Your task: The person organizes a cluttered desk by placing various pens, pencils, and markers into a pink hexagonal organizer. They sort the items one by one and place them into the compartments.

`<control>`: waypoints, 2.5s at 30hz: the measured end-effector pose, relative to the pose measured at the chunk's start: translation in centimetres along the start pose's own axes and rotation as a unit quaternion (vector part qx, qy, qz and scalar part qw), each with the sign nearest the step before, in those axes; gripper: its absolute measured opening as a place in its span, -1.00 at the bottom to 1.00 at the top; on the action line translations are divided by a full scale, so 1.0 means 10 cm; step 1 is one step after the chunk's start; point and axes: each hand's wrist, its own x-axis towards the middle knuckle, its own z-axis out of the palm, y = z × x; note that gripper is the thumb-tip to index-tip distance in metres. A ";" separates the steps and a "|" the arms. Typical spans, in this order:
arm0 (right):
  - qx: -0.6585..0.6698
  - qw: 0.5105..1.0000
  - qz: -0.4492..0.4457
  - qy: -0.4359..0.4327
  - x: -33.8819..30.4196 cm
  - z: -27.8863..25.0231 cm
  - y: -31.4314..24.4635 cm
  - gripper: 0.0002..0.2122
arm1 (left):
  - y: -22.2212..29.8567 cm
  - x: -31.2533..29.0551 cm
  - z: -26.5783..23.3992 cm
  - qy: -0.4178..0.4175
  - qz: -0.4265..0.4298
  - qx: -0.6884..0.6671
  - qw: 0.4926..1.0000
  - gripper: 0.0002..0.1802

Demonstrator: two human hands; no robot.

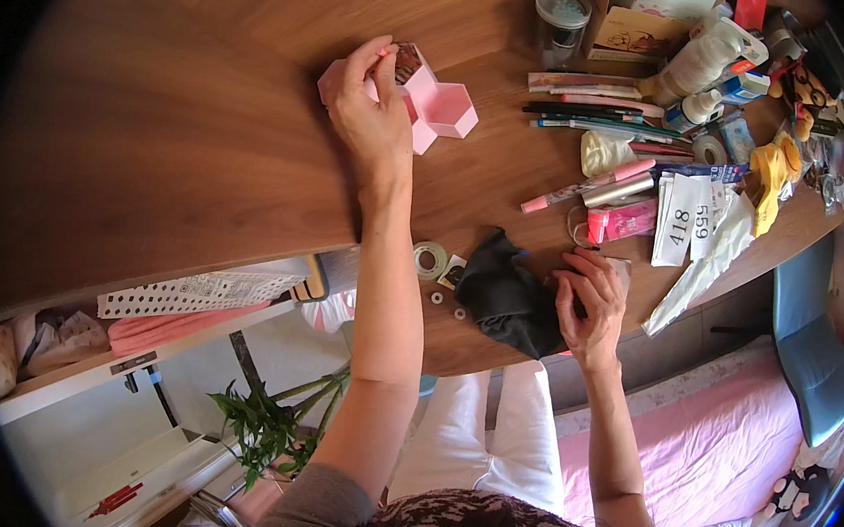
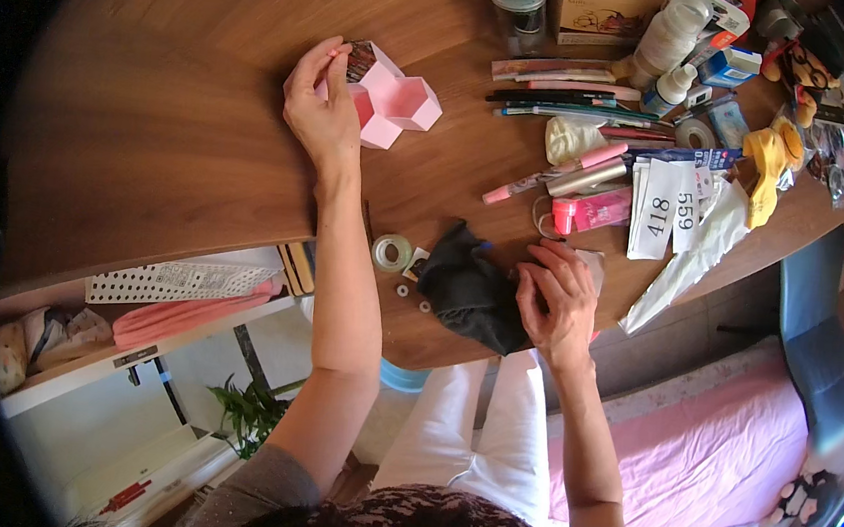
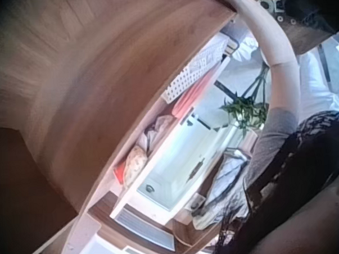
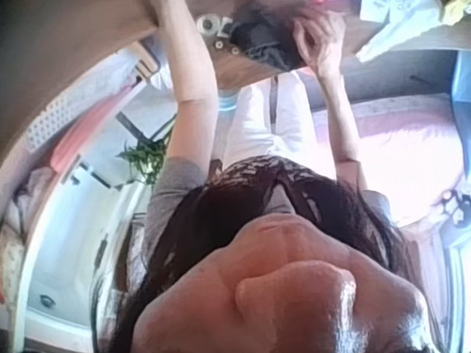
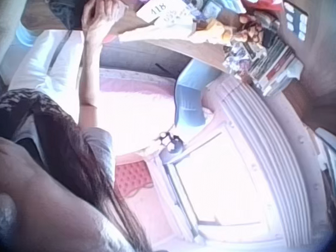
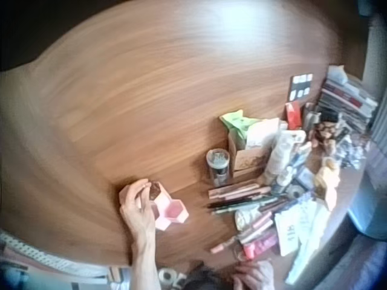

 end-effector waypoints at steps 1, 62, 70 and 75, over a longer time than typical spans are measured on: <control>0.000 1.000 0.002 0.000 0.00 0.00 0.00 -0.88 | -0.01 0.01 -0.01 -0.008 0.014 0.014 1.000 -0.81; 0.000 1.000 0.002 0.018 0.01 -0.02 0.01 -0.91 | 0.69 -0.60 1.02 -0.318 0.150 -0.099 0.931 -0.61; 0.008 1.000 0.003 0.026 0.01 -0.02 0.03 -0.90 | 0.54 -0.57 1.43 -0.387 0.166 0.061 0.905 -0.60; 0.012 0.999 0.002 0.034 0.01 -0.03 0.03 -0.90 | 0.52 -0.47 1.17 -0.456 0.016 -0.052 0.889 -0.53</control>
